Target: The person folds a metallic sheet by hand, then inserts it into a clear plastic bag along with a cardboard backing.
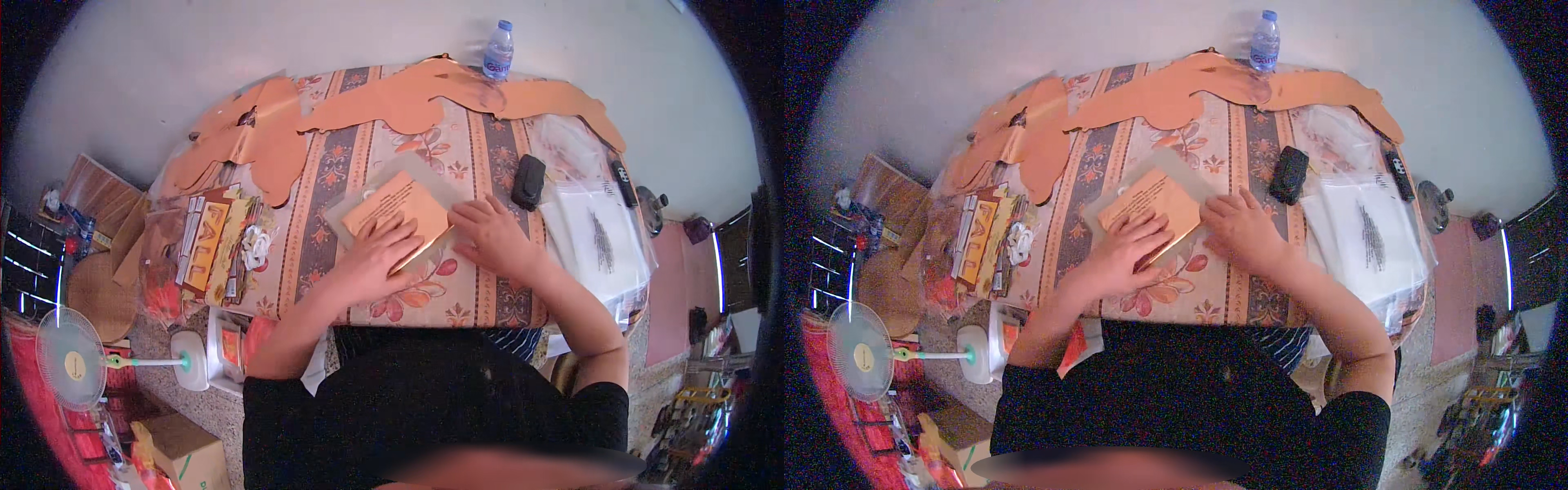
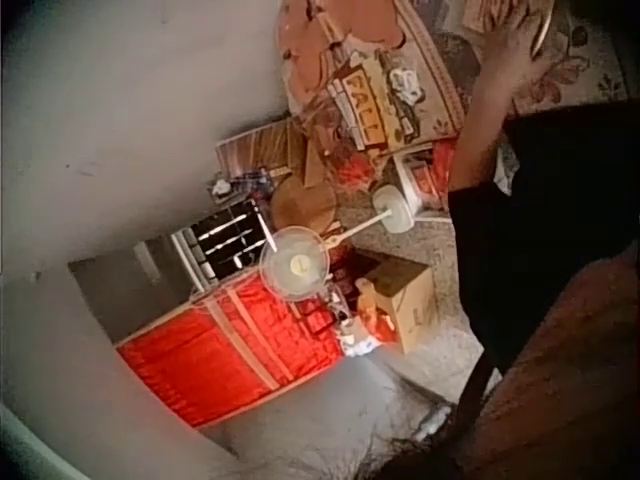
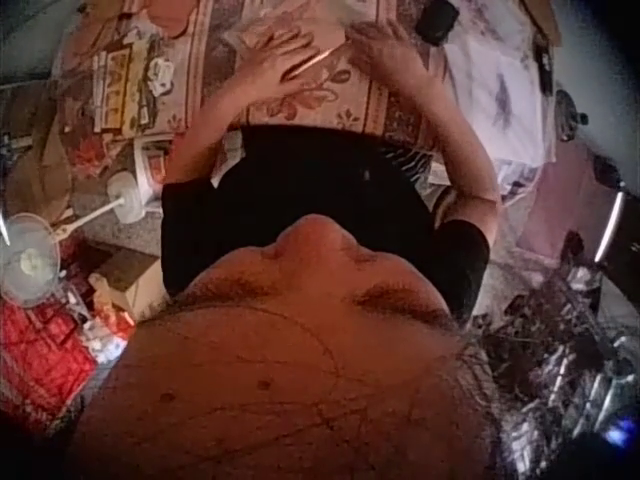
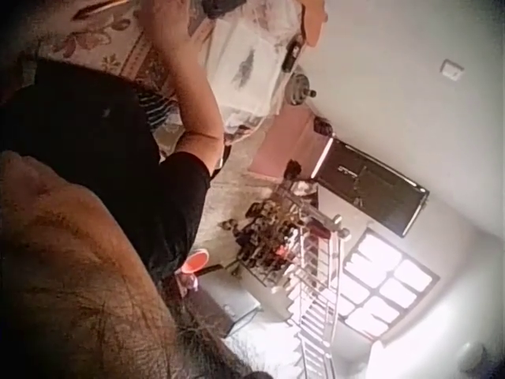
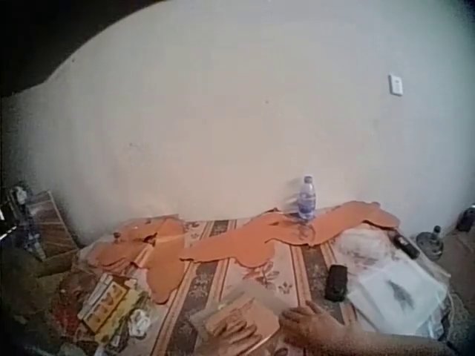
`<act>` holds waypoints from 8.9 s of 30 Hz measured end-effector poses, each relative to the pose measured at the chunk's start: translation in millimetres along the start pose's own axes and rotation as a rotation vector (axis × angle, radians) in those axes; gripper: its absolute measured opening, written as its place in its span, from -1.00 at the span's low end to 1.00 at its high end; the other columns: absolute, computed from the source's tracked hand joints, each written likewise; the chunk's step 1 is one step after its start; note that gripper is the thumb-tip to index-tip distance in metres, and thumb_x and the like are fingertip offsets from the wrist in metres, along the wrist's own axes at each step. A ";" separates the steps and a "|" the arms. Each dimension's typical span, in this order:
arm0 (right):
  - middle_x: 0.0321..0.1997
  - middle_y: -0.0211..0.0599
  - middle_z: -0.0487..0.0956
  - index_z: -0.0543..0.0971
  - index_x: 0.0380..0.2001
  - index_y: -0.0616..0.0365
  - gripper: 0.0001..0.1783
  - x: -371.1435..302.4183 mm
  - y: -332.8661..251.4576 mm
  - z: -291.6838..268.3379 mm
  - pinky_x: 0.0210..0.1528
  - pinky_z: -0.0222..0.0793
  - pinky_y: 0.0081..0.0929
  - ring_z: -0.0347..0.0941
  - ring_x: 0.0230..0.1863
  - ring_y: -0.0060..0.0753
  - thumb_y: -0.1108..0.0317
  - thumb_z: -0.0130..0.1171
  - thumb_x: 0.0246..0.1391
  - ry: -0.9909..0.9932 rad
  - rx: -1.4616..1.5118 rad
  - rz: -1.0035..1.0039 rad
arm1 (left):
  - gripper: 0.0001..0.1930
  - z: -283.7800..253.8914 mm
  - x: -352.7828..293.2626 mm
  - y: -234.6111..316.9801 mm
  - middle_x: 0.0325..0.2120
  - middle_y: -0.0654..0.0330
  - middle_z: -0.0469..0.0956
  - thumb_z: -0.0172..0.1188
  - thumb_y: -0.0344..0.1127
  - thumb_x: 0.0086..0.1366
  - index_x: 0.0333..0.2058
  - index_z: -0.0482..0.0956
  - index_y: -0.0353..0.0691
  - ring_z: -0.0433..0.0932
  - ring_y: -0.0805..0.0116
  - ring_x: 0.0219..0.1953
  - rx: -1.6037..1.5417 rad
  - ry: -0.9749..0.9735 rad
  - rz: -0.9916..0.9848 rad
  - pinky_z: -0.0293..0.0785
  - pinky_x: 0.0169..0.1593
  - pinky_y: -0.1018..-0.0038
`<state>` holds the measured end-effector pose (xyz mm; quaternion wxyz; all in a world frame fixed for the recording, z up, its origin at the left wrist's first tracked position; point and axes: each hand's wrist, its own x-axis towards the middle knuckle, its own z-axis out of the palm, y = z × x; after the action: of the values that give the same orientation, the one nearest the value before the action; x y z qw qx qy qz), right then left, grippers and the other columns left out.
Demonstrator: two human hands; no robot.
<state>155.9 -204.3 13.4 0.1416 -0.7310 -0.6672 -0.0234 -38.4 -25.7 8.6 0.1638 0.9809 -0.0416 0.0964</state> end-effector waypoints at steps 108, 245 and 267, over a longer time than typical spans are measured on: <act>-0.29 -0.43 0.57 0.60 -0.21 0.21 -0.68 93.2 63.5 32.5 -0.20 0.35 -0.62 0.41 -0.27 -0.68 0.28 0.34 -0.04 0.199 0.911 0.454 | -0.64 -13.1 62.6 -81.3 -0.52 0.00 0.55 0.13 -0.12 0.29 -0.37 0.55 -0.40 0.51 0.26 -0.45 -0.298 0.105 -0.473 0.40 -0.30 0.34; -0.48 -0.25 0.49 0.44 -0.53 0.12 -0.91 -14.4 -56.0 11.4 -0.45 0.44 -0.29 0.53 -0.43 -0.18 0.36 0.11 -0.09 0.000 0.042 -0.164 | -0.45 58.1 -54.9 70.0 0.10 0.09 0.42 0.26 -0.14 0.09 0.03 0.47 -0.30 0.34 0.21 0.15 0.132 0.274 0.092 0.25 0.17 0.26; -0.54 -0.36 0.46 0.42 -0.56 0.10 -0.91 -8.2 -61.9 28.9 -0.56 0.41 -0.40 0.50 -0.50 -0.38 0.36 0.09 -0.18 0.166 -0.172 -0.221 | -0.54 53.1 -53.7 68.6 0.01 0.10 0.50 0.26 -0.18 0.11 -0.04 0.53 -0.29 0.40 0.18 0.13 0.092 0.263 0.109 0.36 0.17 0.30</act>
<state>89.8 -201.1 -5.3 0.1296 -0.6580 -0.7252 -0.1562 -89.3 -105.2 -30.1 0.1170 0.9626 -0.0683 0.2347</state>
